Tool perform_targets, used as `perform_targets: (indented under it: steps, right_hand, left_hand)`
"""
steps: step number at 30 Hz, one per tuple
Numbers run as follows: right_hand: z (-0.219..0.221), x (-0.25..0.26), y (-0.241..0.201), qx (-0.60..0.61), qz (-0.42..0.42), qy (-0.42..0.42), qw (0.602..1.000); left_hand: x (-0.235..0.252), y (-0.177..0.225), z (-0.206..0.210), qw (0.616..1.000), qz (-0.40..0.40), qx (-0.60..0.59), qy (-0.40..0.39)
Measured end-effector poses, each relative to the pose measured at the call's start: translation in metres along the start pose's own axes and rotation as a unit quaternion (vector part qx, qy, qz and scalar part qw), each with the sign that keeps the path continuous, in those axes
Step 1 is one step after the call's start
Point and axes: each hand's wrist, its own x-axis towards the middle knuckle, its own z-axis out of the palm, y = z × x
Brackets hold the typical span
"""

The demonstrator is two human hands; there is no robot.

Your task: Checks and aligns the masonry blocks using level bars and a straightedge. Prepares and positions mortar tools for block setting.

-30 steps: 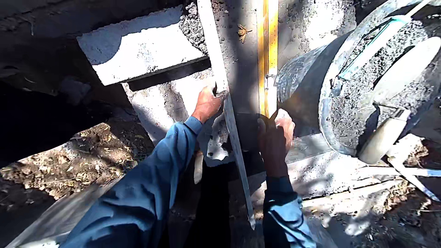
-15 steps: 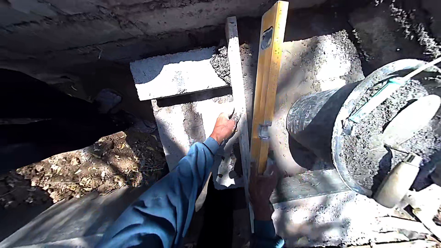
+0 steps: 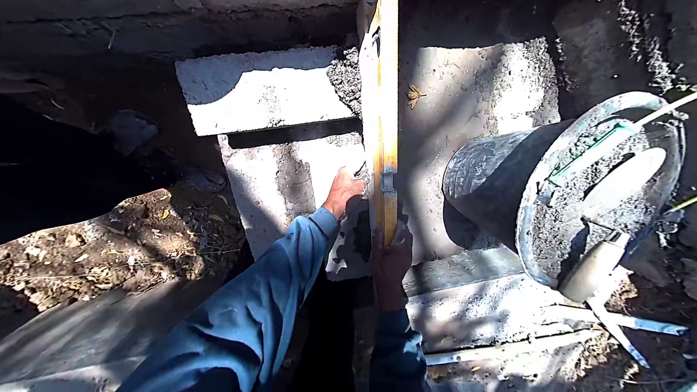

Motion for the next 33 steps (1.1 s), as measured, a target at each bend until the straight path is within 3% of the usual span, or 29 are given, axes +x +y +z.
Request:
perform_targets:
  steps: [12, 18, 20, 23, 26, 28, 33]
  right_hand:
    - [0.000, 0.004, -0.003, -0.004, 0.022, -0.019, 1.000]
    - [-0.001, -0.016, -0.009, 0.032, -0.004, 0.055, 0.998]
    - [-0.003, -0.037, -0.019, 0.094, -0.026, 0.066, 0.993]
    - [-0.026, -0.046, -0.029, 0.156, -0.165, 0.004, 0.974]
    - [-0.064, -0.013, -0.055, 0.022, -0.297, 0.137, 0.945]
    - [-0.090, 0.018, -0.082, -0.105, -0.373, 0.171, 0.906]
    - [-0.157, 0.056, -0.107, -0.198, -0.579, 0.076, 0.787]
  left_hand:
    - [-0.006, 0.005, -0.003, 1.000, -0.008, -0.012, -0.020]
    - [-0.036, 0.009, 0.012, 0.987, 0.126, 0.058, 0.083]
    - [-0.058, 0.020, 0.019, 0.992, 0.104, 0.032, 0.071]
    - [-0.077, 0.023, 0.007, 0.988, 0.107, 0.046, 0.098]
    - [-0.091, 0.007, -0.043, 0.969, 0.146, 0.165, 0.108]
    - [-0.109, -0.014, -0.070, 0.949, 0.197, 0.217, 0.113]
    - [-0.153, -0.044, -0.109, 0.934, 0.278, 0.221, 0.041]
